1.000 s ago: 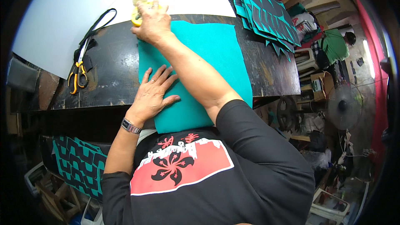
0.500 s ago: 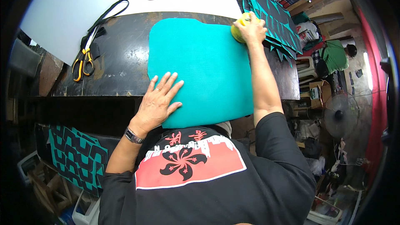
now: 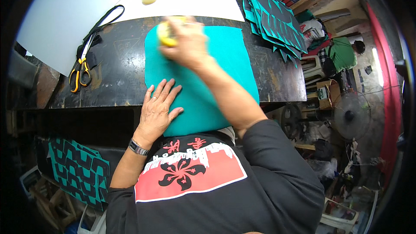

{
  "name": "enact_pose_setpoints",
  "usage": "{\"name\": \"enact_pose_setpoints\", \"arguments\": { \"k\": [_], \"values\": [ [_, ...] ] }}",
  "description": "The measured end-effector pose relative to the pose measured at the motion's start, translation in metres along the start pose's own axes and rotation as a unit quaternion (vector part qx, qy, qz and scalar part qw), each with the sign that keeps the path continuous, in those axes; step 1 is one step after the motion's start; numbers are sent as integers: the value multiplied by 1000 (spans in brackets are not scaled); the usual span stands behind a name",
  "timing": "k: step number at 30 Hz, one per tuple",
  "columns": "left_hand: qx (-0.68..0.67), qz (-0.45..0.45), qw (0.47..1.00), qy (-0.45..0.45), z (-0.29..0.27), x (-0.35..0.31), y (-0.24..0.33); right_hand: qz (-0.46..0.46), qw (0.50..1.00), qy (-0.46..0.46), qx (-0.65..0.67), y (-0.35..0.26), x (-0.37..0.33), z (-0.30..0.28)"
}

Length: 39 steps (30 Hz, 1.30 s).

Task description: The person repeatedly rubs the surface of teal paper sheets with a yellow round tool. They pick up sheets from a stack, place them on the table, rub them, then set them aside. The action is repeated for multiple sheets.

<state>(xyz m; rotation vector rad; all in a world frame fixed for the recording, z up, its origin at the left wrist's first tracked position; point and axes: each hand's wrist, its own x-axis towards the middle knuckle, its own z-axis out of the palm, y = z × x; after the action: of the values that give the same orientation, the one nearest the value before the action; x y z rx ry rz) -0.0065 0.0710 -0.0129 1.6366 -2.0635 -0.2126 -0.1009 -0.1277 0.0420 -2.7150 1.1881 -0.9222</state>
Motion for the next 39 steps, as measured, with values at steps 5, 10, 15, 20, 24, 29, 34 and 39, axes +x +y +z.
{"name": "enact_pose_setpoints", "arguments": {
  "k": [5, 10, 15, 20, 24, 29, 34, 39],
  "values": [
    [-51, 11, 998, 19, -8, -5, -2, 248, 947, -15, -203, 143, -60, -105],
    [-230, -184, 954, 57, -23, -53, -4, 344, 902, 4, -263, 177, -78, -120],
    [-380, -261, 887, -4, 3, -76, -9, 250, 940, -6, -232, 94, -50, -76],
    [-554, -307, 773, 32, 12, -59, -9, 78, 996, -19, -31, -29, -15, -17],
    [-487, -270, 830, 44, 6, -46, -8, -92, 990, -51, 98, -109, -12, 18],
    [-526, -366, 766, 49, 23, -48, -9, -69, 997, -8, 38, -59, -5, 15],
    [-542, -325, 770, 84, 36, -46, -13, 175, 955, -32, -236, 104, -27, -58],
    [-549, -312, 775, 26, 26, -39, -15, 300, 917, -26, -262, 137, -31, -78]
  ]
}}
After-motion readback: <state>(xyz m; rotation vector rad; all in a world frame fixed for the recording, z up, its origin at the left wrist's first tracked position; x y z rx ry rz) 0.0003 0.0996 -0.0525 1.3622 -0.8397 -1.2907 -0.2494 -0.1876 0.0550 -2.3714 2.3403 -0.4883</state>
